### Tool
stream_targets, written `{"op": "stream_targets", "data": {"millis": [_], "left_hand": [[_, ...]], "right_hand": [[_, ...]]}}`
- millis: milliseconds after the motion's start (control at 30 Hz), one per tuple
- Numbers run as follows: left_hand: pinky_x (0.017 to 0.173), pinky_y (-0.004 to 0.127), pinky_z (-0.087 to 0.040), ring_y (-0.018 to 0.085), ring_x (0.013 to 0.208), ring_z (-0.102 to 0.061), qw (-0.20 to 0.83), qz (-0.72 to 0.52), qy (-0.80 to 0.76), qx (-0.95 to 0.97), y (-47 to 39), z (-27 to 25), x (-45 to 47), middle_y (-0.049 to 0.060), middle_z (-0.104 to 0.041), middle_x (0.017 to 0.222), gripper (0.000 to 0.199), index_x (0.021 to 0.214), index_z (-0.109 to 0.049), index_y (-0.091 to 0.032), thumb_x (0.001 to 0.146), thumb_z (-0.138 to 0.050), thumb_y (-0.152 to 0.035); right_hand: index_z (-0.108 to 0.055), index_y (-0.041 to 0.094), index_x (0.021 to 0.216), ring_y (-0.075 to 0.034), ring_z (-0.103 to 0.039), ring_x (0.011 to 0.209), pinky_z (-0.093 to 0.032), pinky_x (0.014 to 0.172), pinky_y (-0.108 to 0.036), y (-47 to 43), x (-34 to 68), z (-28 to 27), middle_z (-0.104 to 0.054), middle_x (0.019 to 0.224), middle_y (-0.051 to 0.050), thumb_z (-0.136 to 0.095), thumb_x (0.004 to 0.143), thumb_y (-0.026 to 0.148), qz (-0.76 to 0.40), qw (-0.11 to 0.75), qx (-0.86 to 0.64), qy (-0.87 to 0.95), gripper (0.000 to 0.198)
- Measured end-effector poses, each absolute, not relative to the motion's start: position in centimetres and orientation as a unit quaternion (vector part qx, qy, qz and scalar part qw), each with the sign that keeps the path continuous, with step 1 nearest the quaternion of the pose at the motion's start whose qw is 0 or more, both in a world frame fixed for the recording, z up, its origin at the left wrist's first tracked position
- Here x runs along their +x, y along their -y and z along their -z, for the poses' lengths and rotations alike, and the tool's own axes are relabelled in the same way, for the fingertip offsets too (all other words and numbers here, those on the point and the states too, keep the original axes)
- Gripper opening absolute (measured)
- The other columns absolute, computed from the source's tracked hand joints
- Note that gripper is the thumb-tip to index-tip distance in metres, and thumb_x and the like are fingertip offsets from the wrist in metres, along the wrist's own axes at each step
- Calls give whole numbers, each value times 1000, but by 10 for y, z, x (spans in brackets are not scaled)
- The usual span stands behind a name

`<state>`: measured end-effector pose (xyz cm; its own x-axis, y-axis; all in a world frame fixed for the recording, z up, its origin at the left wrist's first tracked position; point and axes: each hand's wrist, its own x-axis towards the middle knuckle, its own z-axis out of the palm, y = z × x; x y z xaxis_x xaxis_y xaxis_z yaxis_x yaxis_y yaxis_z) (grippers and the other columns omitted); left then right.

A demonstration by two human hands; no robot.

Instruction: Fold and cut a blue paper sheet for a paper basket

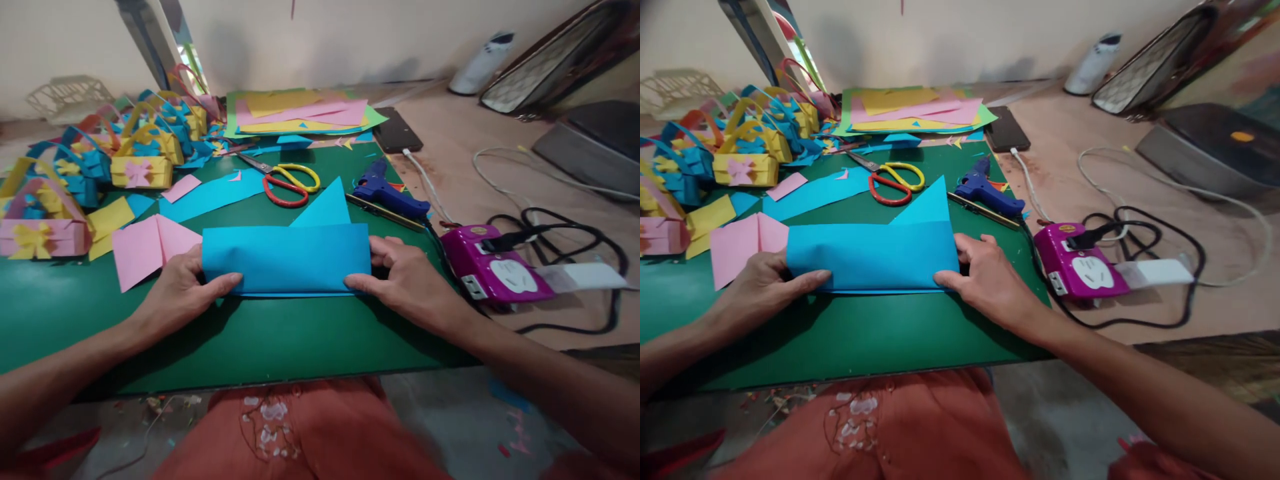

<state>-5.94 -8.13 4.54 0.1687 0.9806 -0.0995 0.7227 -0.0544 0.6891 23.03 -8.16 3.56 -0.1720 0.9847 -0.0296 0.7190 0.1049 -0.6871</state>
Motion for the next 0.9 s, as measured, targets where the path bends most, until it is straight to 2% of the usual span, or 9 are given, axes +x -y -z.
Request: {"op": "stream_targets", "data": {"millis": [67, 167, 367, 500, 667, 900], "left_hand": [[62, 27, -42, 17, 70, -50, 280, -221, -602, 714, 79, -43, -59, 2, -59, 72, 30, 53, -57, -18, 69, -59, -44], [74, 33, -42, 21, 80, -50, 274, -224, -595, 722, 76, -41, -61, 4, -56, 72, 38, 45, -49, -20, 70, -55, -46], [80, 33, -41, 17, 79, -49, 314, -240, -594, 701, 73, -46, -65, 1, -50, 71, 37, 49, -39, -19, 76, -52, -40], [84, 34, -40, 19, 86, -50, 318, -240, -572, 717, 73, -43, -67, 1, -50, 71, 38, 48, -39, -19, 78, -54, -37], [86, 37, -39, 19, 90, -48, 236, -220, -554, 768, 75, -34, -73, 4, -55, 87, 41, 48, -40, -17, 80, -56, -36], [98, 42, -37, 22, 104, -46, 196, -202, -528, 801, 78, -28, -81, 7, -54, 105, 36, 55, -44, -17, 81, -57, -37]], "right_hand": [[-60, 21, 91, -27, -63, 82, -47, 79, -43, 82, 231, -36, -67, 84, -4, -64, 67, 40, -293, 217, -616, 698, 31], [-60, 22, 97, -31, -63, 86, -45, 82, -48, 81, 231, -36, -68, 82, -6, -63, 66, 44, -278, 203, -625, 700, 38], [-61, 20, 107, -34, -63, 85, -45, 79, -52, 75, 230, -32, -70, 86, -9, -61, 62, 52, -243, 184, -644, 701, 55], [-62, 21, 108, -35, -63, 84, -46, 75, -50, 73, 230, -30, -70, 81, -9, -61, 61, 54, -228, 180, -649, 703, 57], [-62, 25, 101, -31, -63, 79, -46, 73, -46, 74, 228, -33, -70, 81, -6, -57, 66, 52, -237, 182, -633, 714, 45], [-58, 18, 115, -34, -60, 89, -47, 69, -44, 75, 229, -32, -69, 77, -10, -57, 63, 53, -200, 179, -657, 705, 63]]}}
